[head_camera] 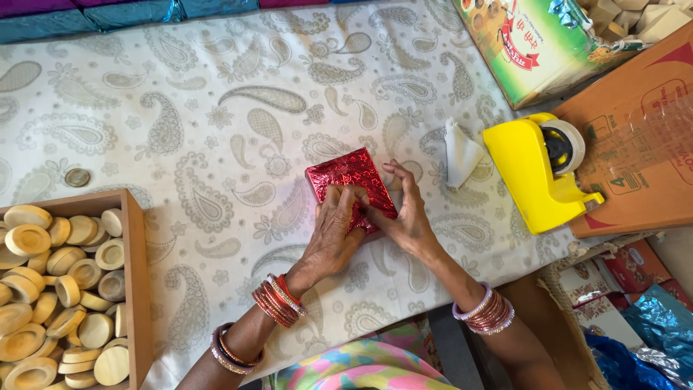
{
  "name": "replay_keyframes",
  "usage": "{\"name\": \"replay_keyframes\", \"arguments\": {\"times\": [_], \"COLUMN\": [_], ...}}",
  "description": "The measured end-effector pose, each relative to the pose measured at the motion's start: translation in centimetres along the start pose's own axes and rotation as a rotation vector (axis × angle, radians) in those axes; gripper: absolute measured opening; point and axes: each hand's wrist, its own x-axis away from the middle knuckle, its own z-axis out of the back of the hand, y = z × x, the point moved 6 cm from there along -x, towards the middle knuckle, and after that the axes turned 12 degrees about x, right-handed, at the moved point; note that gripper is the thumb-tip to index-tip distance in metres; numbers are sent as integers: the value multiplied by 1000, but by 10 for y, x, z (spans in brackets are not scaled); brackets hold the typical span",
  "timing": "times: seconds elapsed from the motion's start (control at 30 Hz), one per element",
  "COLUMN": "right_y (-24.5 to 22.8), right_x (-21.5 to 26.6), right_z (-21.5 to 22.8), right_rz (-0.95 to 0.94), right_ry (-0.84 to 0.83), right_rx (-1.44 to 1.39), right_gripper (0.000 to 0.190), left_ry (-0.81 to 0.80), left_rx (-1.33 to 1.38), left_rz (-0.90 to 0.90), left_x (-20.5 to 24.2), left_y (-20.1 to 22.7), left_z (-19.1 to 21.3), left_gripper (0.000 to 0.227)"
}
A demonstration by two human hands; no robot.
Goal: The person wraps a small object in red foil by hand, secures it with tape, and places it onto a stack of boxes. They then pick up a wooden piece and wipe it with a cloth.
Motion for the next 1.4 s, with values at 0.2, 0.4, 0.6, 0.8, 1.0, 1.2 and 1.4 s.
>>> {"name": "replay_keyframes", "arguments": {"times": [0.2,0.4,0.6,0.8,1.0,1.2,1.4], "right_y": [17,9,0,-26,-44,-12,-23], "right_x": [-8,14,40,51,58,41,3], "right_z": [17,34,42,31,6,-3,34], "right_rz": [94,2,96,401,794,819,517], "right_ry": [100,0,-9,24,-2,-123,-13], "right_rx": [37,-5,169,585,866,939,447], "right_gripper": [58,47,54,61,47,47,50], "left_ry": [-23,72,95,431,281,252,277], "left_rx": [1,-92,-337,-141,-183,-114,228], "left_rz": [119,-206,-452,-127,-86,12,195], "left_x": [-1,12,20,-6,-27,-29,-28], "left_y": [-1,4,29,-14,-64,-71,-47], "left_z": [0,-5,4,86,87,81,93], "left_gripper": [55,41,29,35,27,34,49]}}
